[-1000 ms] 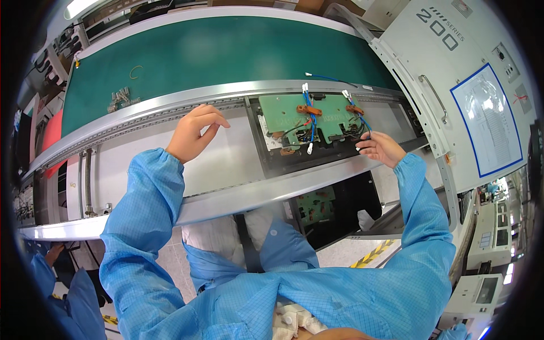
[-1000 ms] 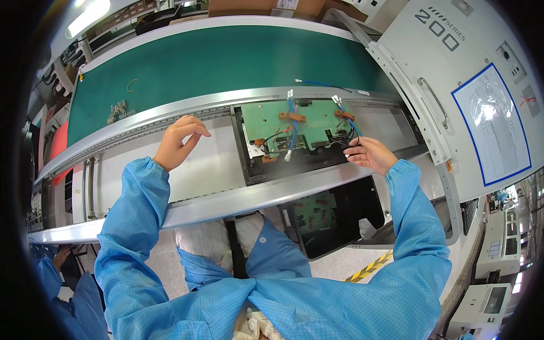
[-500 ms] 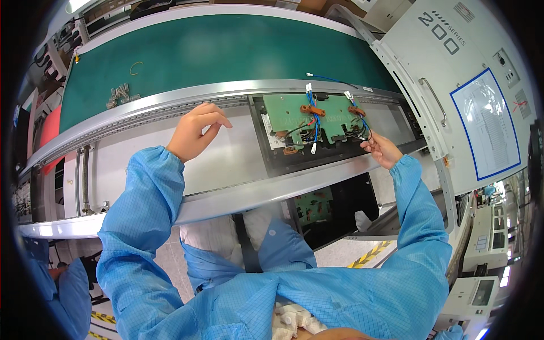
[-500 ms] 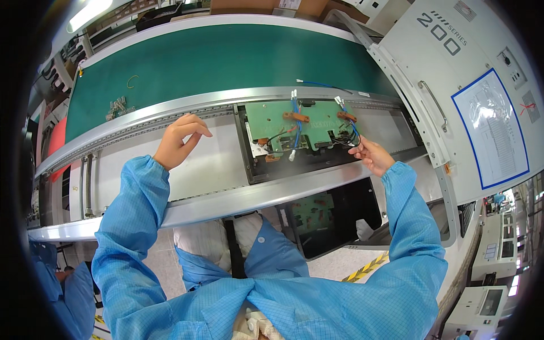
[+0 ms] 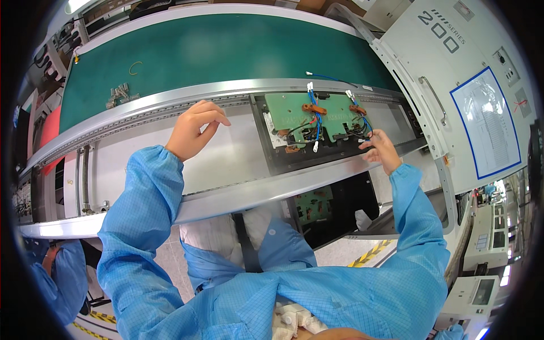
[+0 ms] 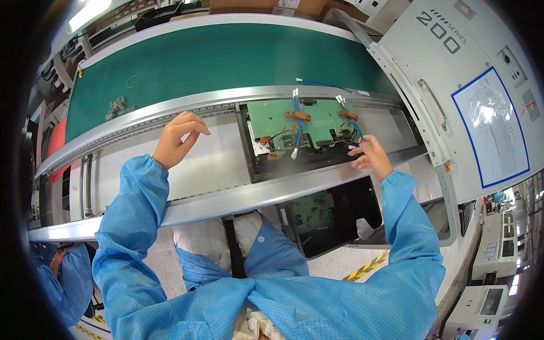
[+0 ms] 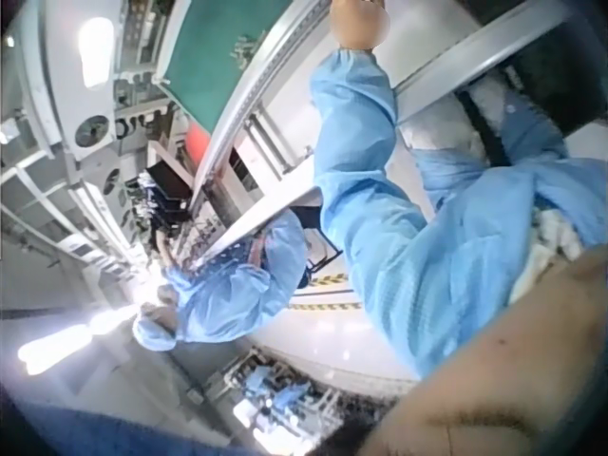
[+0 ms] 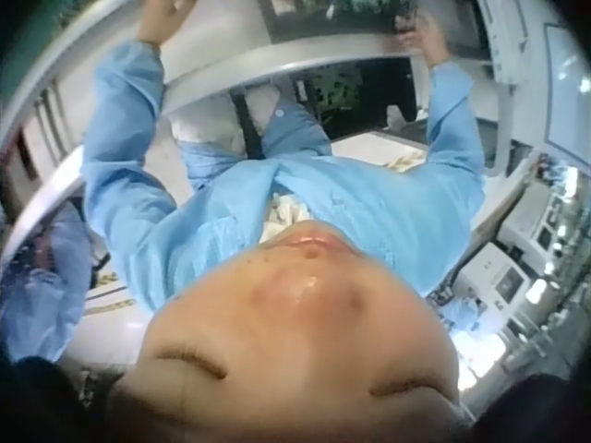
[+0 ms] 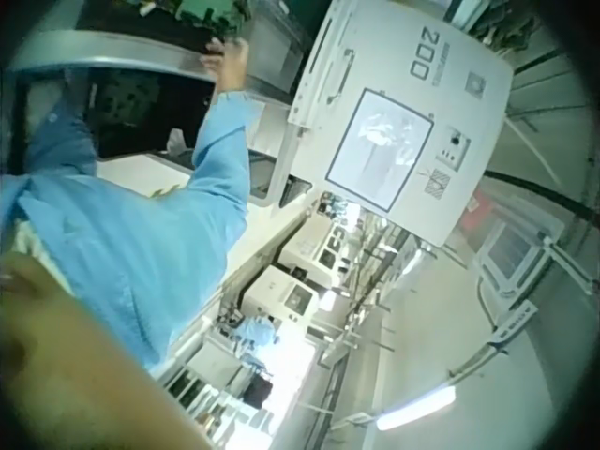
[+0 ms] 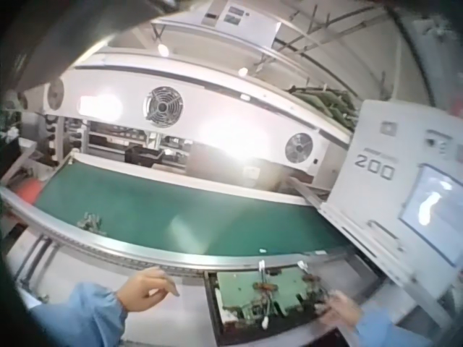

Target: Assemble electronic components and connect wiring harnesses to circuit boards on an industrial production line.

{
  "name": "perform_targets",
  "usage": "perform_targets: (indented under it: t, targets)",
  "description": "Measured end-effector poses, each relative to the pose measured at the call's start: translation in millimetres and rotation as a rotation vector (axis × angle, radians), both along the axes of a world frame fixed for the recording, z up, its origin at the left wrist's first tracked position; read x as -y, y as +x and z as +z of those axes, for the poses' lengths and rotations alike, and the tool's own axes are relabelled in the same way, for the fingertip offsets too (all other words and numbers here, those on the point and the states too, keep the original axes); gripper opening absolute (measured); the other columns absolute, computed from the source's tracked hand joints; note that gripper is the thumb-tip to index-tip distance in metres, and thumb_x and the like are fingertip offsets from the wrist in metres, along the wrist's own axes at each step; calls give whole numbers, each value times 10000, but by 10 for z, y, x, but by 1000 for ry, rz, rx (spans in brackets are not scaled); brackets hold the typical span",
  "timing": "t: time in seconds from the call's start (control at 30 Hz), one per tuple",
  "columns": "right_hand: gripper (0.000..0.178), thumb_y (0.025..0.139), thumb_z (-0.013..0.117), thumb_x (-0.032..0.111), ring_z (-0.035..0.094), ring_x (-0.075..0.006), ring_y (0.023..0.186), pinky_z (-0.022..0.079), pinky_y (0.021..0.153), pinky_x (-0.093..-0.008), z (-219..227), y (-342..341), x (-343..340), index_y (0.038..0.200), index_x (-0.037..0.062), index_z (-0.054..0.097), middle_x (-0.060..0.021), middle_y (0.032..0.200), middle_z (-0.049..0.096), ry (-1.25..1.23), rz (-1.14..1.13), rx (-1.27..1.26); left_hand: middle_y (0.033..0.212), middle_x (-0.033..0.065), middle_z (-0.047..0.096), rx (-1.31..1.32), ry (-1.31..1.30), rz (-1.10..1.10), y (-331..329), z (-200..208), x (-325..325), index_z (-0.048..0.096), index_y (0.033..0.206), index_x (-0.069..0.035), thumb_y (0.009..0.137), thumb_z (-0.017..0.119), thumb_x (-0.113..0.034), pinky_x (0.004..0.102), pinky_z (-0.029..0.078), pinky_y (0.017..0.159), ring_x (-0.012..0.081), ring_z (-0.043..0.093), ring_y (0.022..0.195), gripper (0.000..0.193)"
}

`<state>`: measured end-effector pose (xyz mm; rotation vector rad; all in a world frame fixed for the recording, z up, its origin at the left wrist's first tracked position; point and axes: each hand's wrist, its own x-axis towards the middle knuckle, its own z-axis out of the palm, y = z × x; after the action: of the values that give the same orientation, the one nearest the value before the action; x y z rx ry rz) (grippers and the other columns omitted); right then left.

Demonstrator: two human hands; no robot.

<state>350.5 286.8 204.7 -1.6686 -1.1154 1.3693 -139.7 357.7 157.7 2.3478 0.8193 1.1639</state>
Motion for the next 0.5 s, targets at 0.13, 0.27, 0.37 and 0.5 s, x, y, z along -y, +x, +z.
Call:
perform_targets:
  t: [0.13,0.27,0.37,0.5]
  targets:
    - [235,976,524,257,630,-135,660,486,531,-228,-224,88,63,1127,95,447,-101,920,634,128,-6,269,913,60,625,-19,9,6,28,27,-9,656,877,-52,763,548,101,353,472,762,258,569,882,220]
    - [186,955,555,220,563,-111,568,443,483,-218,-223,96,95,1058,92,466,-64,801,599,222,-85,282,912,57,622,-14,10,5,49,33,3,654,877,-56,773,547,93,352,474,758,254,568,880,211]
    - [182,963,544,232,542,-114,557,444,477,-225,-210,313,200,957,63,478,-50,773,586,363,47,332,917,52,622,-17,-2,29,81,46,19,654,881,-61,784,543,86,350,479,751,249,570,882,208]
    - [262,968,491,284,534,-95,599,419,483,-214,-141,-258,522,1077,49,531,-22,706,536,156,188,99,906,67,612,5,7,-13,178,50,-33,651,866,-46,773,552,119,343,464,758,252,571,887,214]
